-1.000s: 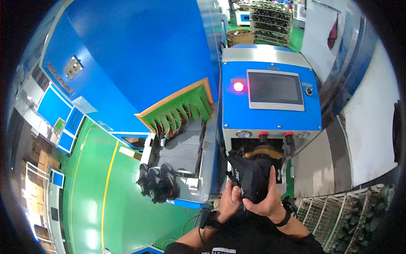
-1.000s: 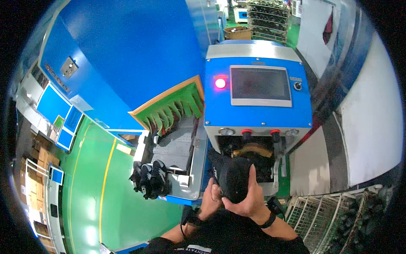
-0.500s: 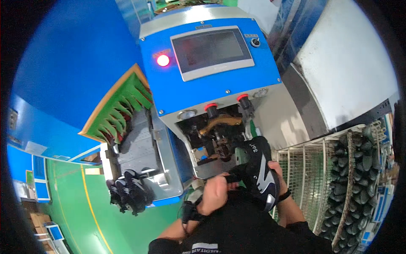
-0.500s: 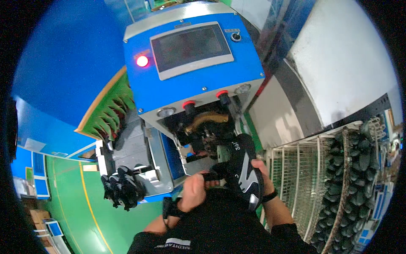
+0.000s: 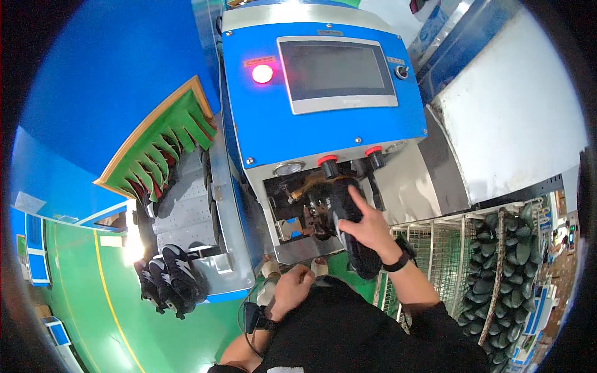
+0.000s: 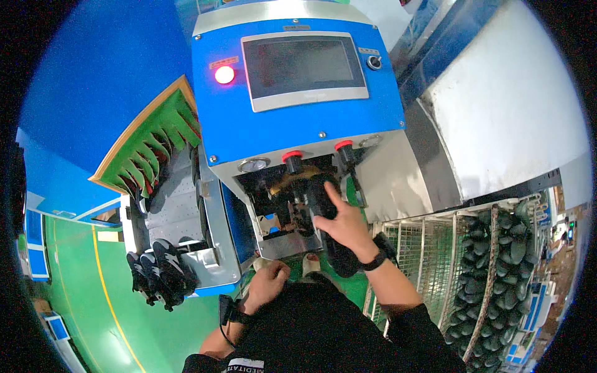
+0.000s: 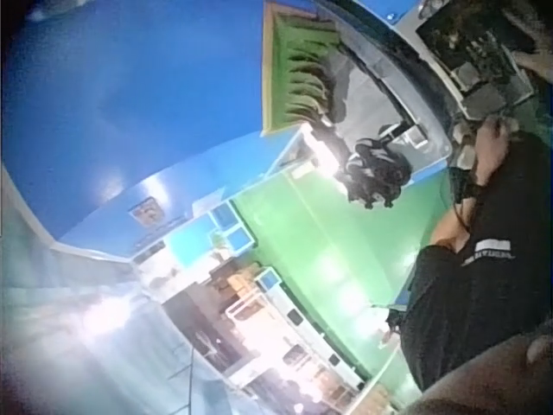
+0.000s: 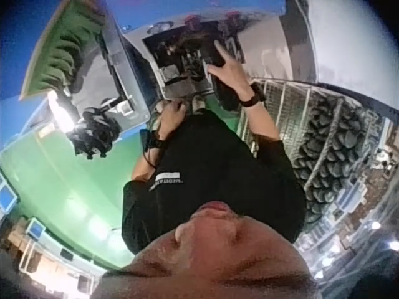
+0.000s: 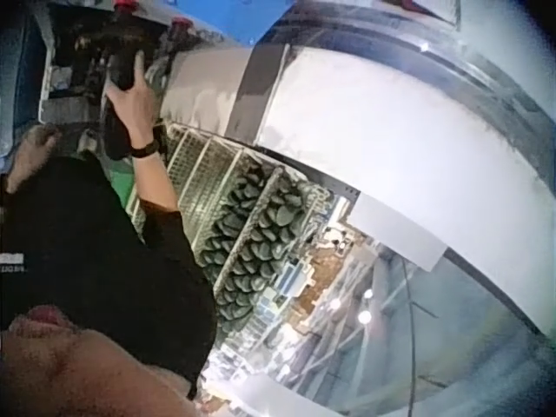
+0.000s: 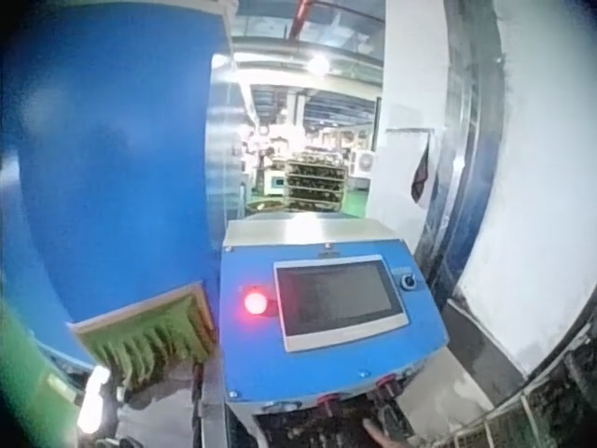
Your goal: Operate a shoe lasting machine and move shoe last racks in a factory.
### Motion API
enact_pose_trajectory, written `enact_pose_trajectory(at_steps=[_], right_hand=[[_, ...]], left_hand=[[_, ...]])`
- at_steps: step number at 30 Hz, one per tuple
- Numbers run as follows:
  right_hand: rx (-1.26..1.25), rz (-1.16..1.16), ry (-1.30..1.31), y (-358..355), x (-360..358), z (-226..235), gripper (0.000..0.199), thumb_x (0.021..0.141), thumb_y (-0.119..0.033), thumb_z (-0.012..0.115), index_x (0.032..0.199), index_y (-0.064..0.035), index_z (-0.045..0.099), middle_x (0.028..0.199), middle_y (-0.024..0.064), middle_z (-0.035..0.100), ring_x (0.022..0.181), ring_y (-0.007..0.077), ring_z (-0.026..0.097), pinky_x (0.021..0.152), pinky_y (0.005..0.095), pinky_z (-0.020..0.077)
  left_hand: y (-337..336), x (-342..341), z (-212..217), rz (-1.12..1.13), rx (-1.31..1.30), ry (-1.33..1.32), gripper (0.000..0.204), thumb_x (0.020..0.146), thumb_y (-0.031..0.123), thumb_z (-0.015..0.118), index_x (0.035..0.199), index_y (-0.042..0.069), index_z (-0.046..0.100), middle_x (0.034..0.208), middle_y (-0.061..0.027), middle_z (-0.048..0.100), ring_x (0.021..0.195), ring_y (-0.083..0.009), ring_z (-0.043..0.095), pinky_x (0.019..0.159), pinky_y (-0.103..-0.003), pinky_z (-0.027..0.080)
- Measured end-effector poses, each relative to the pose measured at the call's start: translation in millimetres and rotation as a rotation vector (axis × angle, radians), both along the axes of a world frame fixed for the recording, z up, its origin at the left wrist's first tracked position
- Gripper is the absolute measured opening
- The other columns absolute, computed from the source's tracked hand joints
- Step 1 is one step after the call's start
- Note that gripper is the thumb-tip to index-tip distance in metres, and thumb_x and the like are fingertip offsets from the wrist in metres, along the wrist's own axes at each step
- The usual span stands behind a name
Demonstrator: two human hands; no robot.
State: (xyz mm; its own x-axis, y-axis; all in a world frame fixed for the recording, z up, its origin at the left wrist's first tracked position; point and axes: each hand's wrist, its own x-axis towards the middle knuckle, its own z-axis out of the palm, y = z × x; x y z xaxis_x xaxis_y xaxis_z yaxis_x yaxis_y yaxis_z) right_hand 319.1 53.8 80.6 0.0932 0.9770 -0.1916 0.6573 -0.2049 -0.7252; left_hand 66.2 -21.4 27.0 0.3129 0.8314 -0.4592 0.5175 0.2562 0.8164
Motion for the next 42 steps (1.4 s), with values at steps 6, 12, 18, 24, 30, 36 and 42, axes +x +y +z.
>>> enact_pose_trajectory(at_steps=[6, 12, 18, 24, 30, 36, 42], right_hand=[[-0.129, 0.204, -0.507, 29.8, -44.3, -2.4, 0.09, 0.08, -0.043, 0.07, 0.157, -0.029, 0.027, 0.098, 0.031, 0.063, 0.084, 0.0495, 0.065, 0.074, 0.052, 0.0534], [-0.081, 0.111, -0.57, 41.8, -55.6, -12.7, 0.092, 0.085, -0.045, 0.067, 0.157, -0.0116, 0.019, 0.127, 0.0468, 0.043, 0.092, 0.0578, 0.061, 0.074, 0.0565, 0.0541], [-0.006, 0.091, -0.465, 24.7, -52.0, -16.2, 0.1, 0.082, -0.038, 0.073, 0.156, -0.0077, 0.012, 0.119, 0.0437, 0.044, 0.091, 0.0574, 0.058, 0.074, 0.0572, 0.052], [0.225, 0.03, -0.544, -2.7, -49.7, -30.4, 0.099, 0.081, -0.037, 0.073, 0.155, -0.0021, 0.017, 0.117, 0.0399, 0.044, 0.089, 0.0541, 0.057, 0.072, 0.0563, 0.051], [0.577, 0.148, -0.467, -80.0, -37.1, -26.6, 0.093, 0.073, -0.033, 0.081, 0.151, -0.0125, 0.036, 0.129, 0.0353, 0.046, 0.104, 0.0514, 0.058, 0.08, 0.0511, 0.0543], [0.241, 0.422, -0.421, -167.3, -21.9, 23.4, 0.081, 0.073, -0.034, 0.083, 0.145, -0.0214, 0.048, 0.129, 0.0315, 0.051, 0.103, 0.0483, 0.061, 0.082, 0.0469, 0.0555], [-0.232, -0.208, 0.667, -168.7, -7.1, 32.1, 0.082, 0.092, -0.031, 0.071, 0.155, -0.0013, 0.027, 0.129, 0.0184, 0.057, 0.11, 0.0244, 0.06, 0.097, 0.037, 0.0477]], left_hand=[[2.8, -20.7, -11.5, -0.001, 0.027, 0.057, 0.034, 0.092, 0.035, 0.057, 0.105, 0.006, 0.069, 0.092, -0.0222, 0.07, 0.09, -0.0415, 0.067, 0.079, -0.047, 0.053], [4.4, -41.7, -45.6, 0.081, 0.062, 0.077, 0.037, 0.093, 0.038, 0.057, 0.104, 0.004, 0.069, 0.093, -0.0234, 0.07, 0.09, -0.0426, 0.067, 0.08, -0.048, 0.053], [23.1, -46.7, -39.3, 0.022, -0.058, 0.08, 0.037, 0.095, 0.036, 0.053, 0.109, 0.004, 0.067, 0.094, -0.0234, 0.071, 0.095, -0.0435, 0.067, 0.082, -0.049, 0.052], [34.1, -26.4, -36.3, -0.162, 0.083, 0.1, 0.036, 0.094, 0.035, 0.051, 0.106, 0.005, 0.068, 0.089, -0.0247, 0.068, 0.087, -0.0418, 0.068, 0.079, -0.048, 0.052], [25.8, 3.9, -26.1, -0.054, -0.472, -0.601, 0.057, 0.1, 0.053, 0.048, 0.113, -0.001, 0.062, 0.096, -0.0113, 0.072, 0.078, -0.0208, 0.067, 0.07, -0.032, 0.053], [23.6, 20.8, -3.4, -0.14, -1.24, -0.926, 0.074, 0.099, 0.069, 0.034, 0.126, 0.004, 0.055, 0.102, -0.0087, 0.07, 0.081, -0.0209, 0.07, 0.077, -0.034, 0.057], [5.3, 23.1, -24.1, -0.23, -1.257, -0.713, 0.053, 0.098, 0.06, 0.05, 0.113, 0.011, 0.063, 0.081, -0.0012, 0.069, 0.069, -0.0127, 0.065, 0.06, -0.027, 0.05]])
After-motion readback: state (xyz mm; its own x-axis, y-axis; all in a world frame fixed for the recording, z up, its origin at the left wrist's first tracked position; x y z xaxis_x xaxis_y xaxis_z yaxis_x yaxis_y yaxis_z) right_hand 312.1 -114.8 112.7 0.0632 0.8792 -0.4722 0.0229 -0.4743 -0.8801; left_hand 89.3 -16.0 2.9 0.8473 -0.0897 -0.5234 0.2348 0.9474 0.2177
